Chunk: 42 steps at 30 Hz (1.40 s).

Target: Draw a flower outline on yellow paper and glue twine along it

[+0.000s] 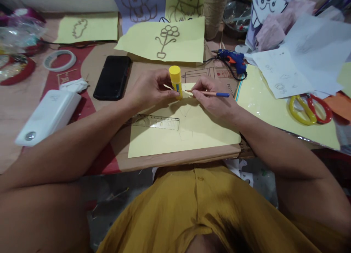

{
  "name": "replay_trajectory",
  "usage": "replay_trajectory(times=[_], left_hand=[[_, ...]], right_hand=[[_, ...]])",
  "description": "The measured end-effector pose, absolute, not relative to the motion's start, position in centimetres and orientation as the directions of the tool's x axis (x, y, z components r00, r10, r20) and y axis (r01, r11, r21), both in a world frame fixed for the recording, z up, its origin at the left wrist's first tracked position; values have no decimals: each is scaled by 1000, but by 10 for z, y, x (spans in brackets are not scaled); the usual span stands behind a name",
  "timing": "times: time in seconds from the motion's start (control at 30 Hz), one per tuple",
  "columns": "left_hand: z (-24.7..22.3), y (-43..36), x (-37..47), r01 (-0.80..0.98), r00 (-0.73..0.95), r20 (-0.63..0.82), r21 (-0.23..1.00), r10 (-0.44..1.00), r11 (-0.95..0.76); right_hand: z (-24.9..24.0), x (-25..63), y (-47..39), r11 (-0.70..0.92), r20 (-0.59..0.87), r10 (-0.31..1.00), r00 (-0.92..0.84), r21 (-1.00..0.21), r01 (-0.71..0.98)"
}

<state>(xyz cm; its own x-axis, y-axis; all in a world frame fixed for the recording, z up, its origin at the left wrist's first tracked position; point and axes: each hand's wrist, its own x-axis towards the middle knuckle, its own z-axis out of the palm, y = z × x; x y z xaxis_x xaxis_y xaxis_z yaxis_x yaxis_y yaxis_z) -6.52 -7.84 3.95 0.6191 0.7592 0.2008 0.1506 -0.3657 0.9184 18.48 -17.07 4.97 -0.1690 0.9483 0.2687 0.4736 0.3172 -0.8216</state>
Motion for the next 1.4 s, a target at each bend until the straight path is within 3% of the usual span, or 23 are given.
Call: replay_trajectory(times=[0.37, 1.4], left_hand=[[53, -69, -76, 129, 556, 219, 930, 802, -344], [46, -76, -71, 213, 602, 157, 914, 783, -347]], right_hand=[[50, 184, -171, 314, 266, 949, -167, -825, 469], [59, 183, -175, 337, 282, 942, -184, -806, 486]])
